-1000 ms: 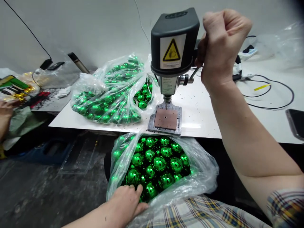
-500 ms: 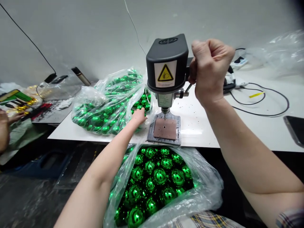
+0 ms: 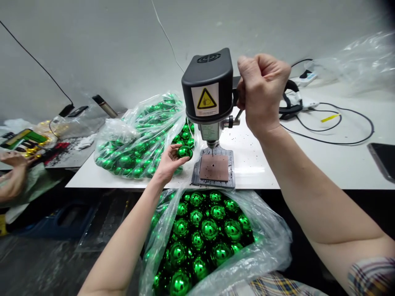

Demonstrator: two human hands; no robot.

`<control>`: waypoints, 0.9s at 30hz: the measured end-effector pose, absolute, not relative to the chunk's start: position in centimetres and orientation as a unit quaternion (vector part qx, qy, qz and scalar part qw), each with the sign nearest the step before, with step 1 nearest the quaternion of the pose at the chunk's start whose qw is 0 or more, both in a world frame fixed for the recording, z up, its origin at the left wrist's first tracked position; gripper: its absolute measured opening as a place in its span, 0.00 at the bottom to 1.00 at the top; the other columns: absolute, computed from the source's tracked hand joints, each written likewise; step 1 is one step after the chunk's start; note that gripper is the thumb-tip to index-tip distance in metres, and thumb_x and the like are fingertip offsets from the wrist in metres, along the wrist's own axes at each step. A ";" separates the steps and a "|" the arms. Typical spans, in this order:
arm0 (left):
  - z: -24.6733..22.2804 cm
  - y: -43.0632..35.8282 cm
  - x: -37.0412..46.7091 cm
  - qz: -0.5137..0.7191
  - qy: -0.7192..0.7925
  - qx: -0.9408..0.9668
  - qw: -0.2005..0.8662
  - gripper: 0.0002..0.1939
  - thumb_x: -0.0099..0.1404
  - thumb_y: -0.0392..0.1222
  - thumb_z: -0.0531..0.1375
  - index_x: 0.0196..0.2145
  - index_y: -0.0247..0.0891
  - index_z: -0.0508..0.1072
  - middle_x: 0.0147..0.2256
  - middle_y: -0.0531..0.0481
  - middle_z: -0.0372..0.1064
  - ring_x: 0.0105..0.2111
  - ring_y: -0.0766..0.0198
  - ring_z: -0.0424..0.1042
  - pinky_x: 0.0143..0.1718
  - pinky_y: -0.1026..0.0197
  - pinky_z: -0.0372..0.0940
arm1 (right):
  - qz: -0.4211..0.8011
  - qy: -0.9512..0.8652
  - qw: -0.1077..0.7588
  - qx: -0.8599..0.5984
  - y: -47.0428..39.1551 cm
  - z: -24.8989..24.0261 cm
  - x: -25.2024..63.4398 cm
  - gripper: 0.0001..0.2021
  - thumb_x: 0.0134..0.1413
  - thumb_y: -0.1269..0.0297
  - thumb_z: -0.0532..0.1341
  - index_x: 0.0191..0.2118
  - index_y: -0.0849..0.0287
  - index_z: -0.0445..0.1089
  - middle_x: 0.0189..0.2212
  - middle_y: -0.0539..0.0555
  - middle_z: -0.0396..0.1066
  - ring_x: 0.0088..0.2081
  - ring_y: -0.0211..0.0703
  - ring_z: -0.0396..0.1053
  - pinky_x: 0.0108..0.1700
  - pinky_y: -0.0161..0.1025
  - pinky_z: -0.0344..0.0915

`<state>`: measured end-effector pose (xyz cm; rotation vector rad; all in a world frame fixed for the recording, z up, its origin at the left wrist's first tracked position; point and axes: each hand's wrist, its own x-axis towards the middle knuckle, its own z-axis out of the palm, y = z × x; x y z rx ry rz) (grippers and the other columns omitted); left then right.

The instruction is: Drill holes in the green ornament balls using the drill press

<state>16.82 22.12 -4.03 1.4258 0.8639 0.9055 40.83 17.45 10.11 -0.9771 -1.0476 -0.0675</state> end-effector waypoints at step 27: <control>-0.2 11.7 18.2 0.239 0.293 0.310 0.872 0.18 0.61 0.44 0.65 0.46 0.31 0.74 0.39 0.40 0.78 0.34 0.60 0.77 0.38 0.61 0.72 | -0.193 -0.569 0.643 -0.475 9.4 7.8 40.0 0.08 0.69 0.61 0.53 0.37 0.57 0.63 0.34 0.52 0.65 0.39 0.41 0.65 0.44 0.43 0.66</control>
